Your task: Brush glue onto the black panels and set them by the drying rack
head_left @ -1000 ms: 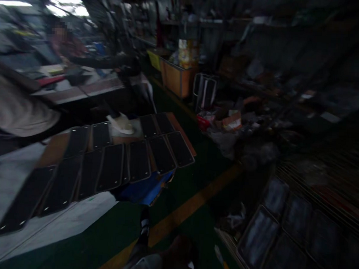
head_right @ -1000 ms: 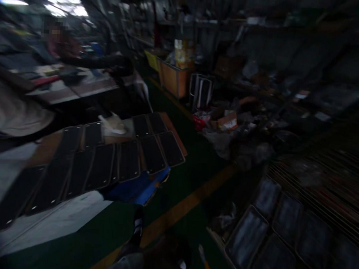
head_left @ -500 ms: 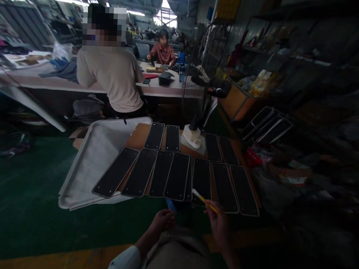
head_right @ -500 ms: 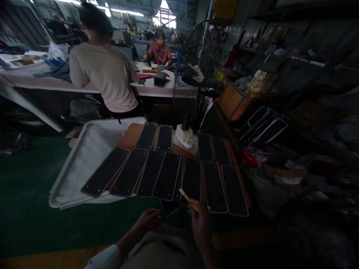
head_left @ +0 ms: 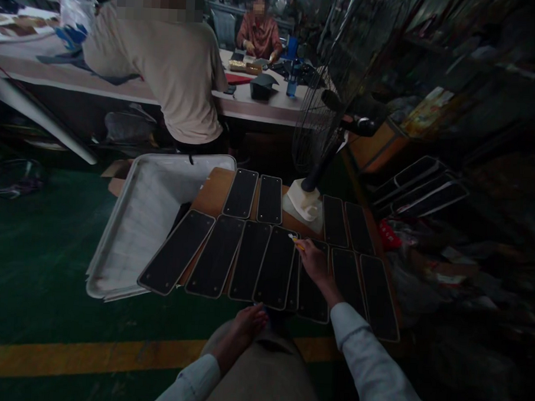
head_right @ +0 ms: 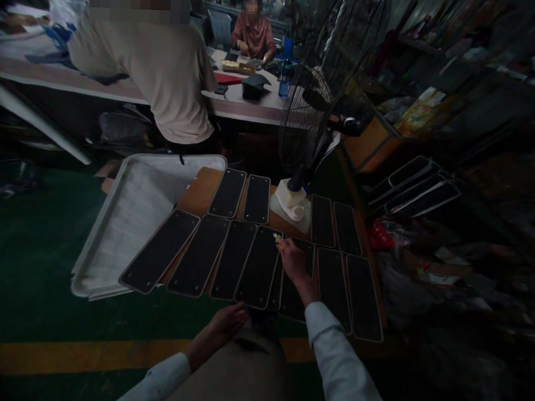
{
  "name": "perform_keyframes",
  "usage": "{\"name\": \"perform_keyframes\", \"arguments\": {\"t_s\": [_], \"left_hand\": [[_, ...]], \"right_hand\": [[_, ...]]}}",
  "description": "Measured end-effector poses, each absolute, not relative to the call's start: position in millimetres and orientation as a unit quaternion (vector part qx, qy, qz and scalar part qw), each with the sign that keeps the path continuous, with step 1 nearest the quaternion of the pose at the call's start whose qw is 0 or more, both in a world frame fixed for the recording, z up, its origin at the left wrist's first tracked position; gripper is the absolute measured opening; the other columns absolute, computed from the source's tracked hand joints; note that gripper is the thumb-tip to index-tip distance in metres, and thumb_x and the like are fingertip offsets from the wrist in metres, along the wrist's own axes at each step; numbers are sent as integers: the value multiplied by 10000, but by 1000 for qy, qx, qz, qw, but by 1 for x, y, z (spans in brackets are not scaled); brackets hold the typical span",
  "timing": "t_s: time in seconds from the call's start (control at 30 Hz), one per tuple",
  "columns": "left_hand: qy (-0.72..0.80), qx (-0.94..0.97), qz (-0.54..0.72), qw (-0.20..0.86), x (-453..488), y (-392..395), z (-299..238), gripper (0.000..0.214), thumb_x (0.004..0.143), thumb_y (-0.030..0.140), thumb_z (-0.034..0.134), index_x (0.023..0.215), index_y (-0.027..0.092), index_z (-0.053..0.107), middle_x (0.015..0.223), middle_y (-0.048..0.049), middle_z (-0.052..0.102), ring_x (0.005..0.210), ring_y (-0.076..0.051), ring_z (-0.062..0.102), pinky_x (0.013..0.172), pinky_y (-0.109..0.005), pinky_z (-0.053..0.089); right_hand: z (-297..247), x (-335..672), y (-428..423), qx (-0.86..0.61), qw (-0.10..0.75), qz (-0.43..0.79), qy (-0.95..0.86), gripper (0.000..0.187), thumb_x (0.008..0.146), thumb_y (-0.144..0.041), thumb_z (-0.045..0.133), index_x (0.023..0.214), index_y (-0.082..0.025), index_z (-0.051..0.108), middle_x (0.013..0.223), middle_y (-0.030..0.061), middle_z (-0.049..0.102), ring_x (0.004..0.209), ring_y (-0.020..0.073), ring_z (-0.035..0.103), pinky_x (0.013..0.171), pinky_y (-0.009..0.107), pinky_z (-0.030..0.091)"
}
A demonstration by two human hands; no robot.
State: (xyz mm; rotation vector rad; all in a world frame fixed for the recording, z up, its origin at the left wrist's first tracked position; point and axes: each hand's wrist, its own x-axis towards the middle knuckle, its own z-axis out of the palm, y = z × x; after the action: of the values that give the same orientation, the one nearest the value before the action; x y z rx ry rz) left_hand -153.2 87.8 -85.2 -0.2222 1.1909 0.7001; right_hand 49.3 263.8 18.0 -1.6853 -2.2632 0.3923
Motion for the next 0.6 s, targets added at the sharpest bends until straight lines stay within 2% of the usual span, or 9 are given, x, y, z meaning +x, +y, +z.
{"name": "perform_keyframes", "arguments": {"t_s": [0.3,0.6], "left_hand": [[559,-140,341,742,-147,93,-64,138,843,247,702,837,124,641,781,-71,686,658,-137,663,628,-227,539],[572,-168,311,740,-141,100,-67,106,866,207,671,816,123,631,745,-54,678,593,-110,639,542,-192,503]], "right_hand": [[-8,53,269,-591,128,151,-782,234,986,-239,476,1148,-233,645,1060,51,671,897,164,674,739,240,514],[2,53,139,-560,104,276,-774,210,987,-249,480,1132,-252,632,1036,34,676,889,169,694,753,266,543]]}}
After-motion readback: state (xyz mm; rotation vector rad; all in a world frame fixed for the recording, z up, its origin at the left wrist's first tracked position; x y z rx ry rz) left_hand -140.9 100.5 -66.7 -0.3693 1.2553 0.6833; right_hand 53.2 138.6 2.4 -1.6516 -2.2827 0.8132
